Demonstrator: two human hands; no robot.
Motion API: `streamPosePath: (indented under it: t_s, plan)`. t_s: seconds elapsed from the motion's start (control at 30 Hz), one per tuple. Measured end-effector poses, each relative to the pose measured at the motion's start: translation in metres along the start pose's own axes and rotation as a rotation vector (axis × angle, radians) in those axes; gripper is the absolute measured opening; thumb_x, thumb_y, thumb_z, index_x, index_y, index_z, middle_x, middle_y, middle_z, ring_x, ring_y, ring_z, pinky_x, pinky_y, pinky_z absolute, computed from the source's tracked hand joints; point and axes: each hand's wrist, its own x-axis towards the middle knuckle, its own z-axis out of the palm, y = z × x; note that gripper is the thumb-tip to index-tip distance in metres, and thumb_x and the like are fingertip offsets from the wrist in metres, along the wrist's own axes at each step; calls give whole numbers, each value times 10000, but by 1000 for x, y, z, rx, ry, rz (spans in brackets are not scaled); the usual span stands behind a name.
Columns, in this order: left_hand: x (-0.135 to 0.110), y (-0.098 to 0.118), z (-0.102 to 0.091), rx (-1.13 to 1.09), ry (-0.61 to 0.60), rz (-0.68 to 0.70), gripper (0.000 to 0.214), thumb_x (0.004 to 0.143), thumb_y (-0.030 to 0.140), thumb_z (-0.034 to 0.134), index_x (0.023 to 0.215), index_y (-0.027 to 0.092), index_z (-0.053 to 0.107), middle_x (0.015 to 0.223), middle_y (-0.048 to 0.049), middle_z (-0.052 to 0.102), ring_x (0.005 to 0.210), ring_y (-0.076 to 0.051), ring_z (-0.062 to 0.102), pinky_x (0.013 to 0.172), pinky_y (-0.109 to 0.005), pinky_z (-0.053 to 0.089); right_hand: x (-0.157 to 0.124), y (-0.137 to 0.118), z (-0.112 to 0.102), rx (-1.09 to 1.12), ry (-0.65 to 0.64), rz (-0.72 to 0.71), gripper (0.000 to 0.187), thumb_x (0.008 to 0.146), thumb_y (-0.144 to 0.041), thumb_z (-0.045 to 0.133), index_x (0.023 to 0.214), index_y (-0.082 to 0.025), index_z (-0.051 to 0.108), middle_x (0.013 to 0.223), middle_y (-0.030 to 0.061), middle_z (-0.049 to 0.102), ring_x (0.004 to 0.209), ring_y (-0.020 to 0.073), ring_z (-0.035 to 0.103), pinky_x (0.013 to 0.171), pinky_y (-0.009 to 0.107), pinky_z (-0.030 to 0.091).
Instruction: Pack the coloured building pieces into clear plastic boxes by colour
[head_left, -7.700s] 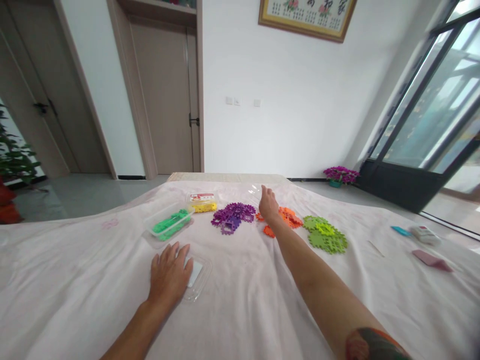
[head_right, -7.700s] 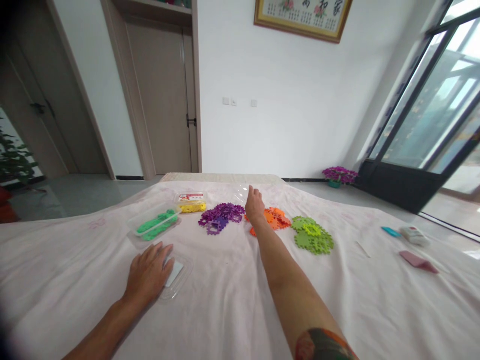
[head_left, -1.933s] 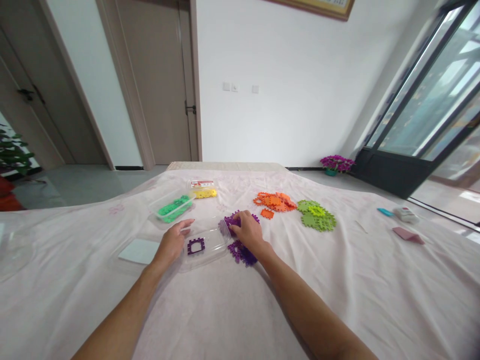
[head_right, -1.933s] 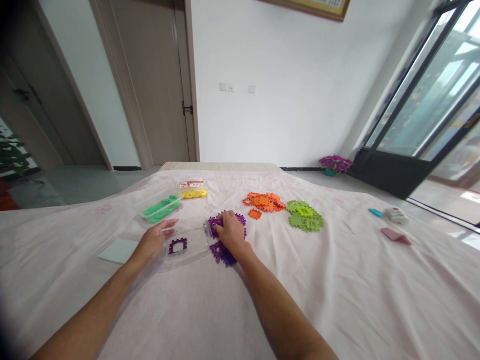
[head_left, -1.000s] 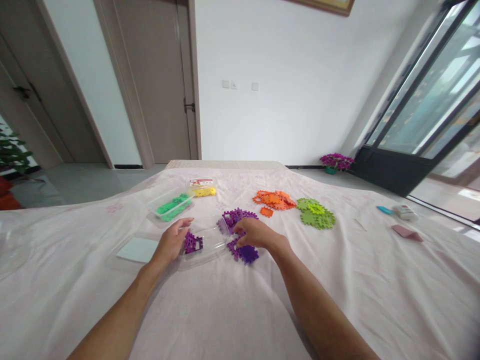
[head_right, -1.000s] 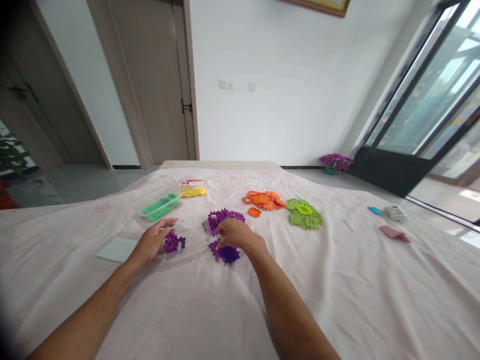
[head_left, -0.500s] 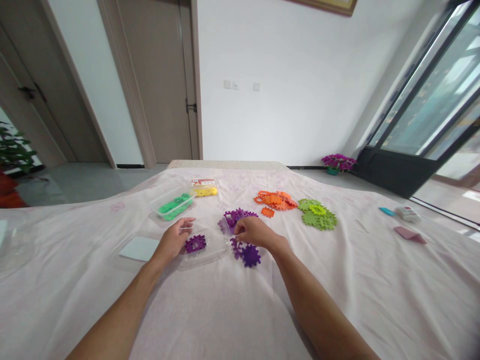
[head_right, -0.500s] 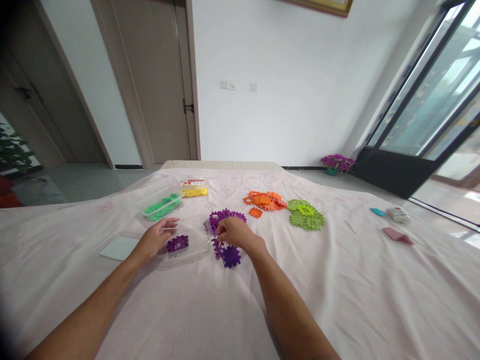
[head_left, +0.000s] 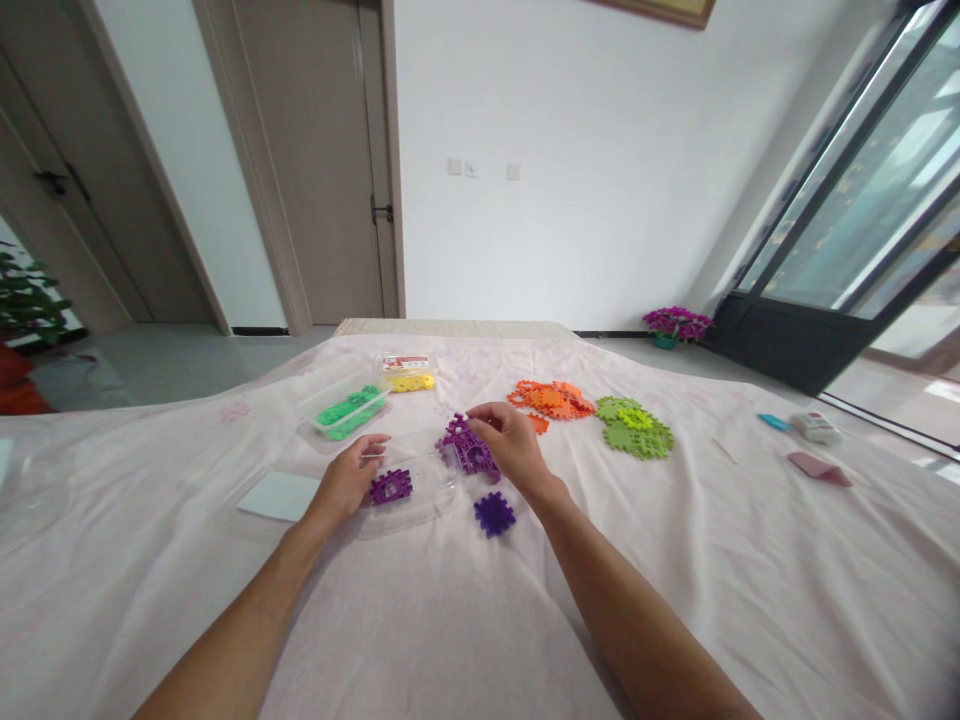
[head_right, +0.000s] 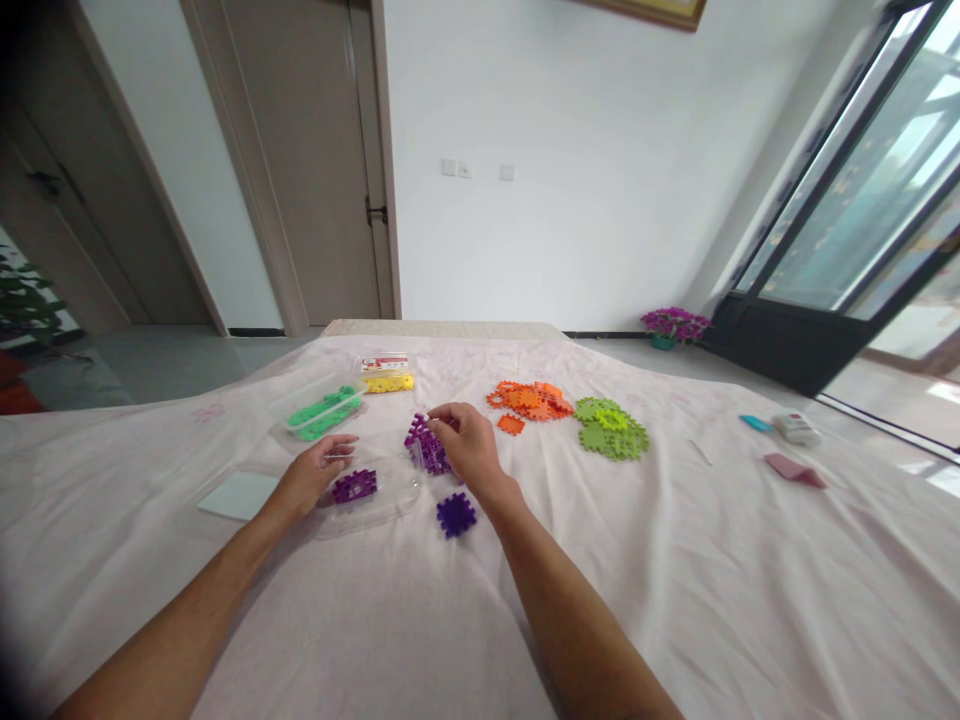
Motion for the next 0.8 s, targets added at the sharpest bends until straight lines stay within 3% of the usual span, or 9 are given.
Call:
streamPosePath:
  t_s: [0.17,0.27,0.37,0.6,0.8]
  plan:
    - [-1,3,0,45,-2,17,468,753,254,540,1207,197,638,1112,-100,701,1011,-243,677,915,-378,509,-17,-11,24,90,-148,-67,143,839,-266,610,904,-208,724,855,14,730,785,152,659,727,255,492]
    - [-2,4,0,51,-8,14,475,761,256,533,1222,197,629,1128,-106,696,1032,-250,674,906,-379,512,-24,-15,30,-1,-254,-170,118,823,-202,627,855,-222,738,873,4,743,858,155,664,816,262,476]
    - [-1,2,0,41,-5,16,475,751,249,536,1212,194,636,1120,-107,702,1028,-252,678,906,-382,514,-23,-12,27,-117,-273,-247,147,810,-157,630,861,-229,747,912,-4,751,925,159,654,907,274,440]
    - [1,-2,1,30,-4,28,452,758,263,546,1195,194,637,1094,-103,702,996,-254,685,921,-402,506,-4,8,2,-502,-148,-96,218,866,-204,597,1041,-229,724,1066,45,706,1039,203,583,932,303,400]
    - [1,-2,0,10,1,21,461,746,266,557,1192,191,647,1098,-106,701,976,-246,693,923,-397,509,-8,25,0,-781,-284,-81,496,765,-394,756,1219,-228,647,1205,111,615,1127,282,487,940,367,369]
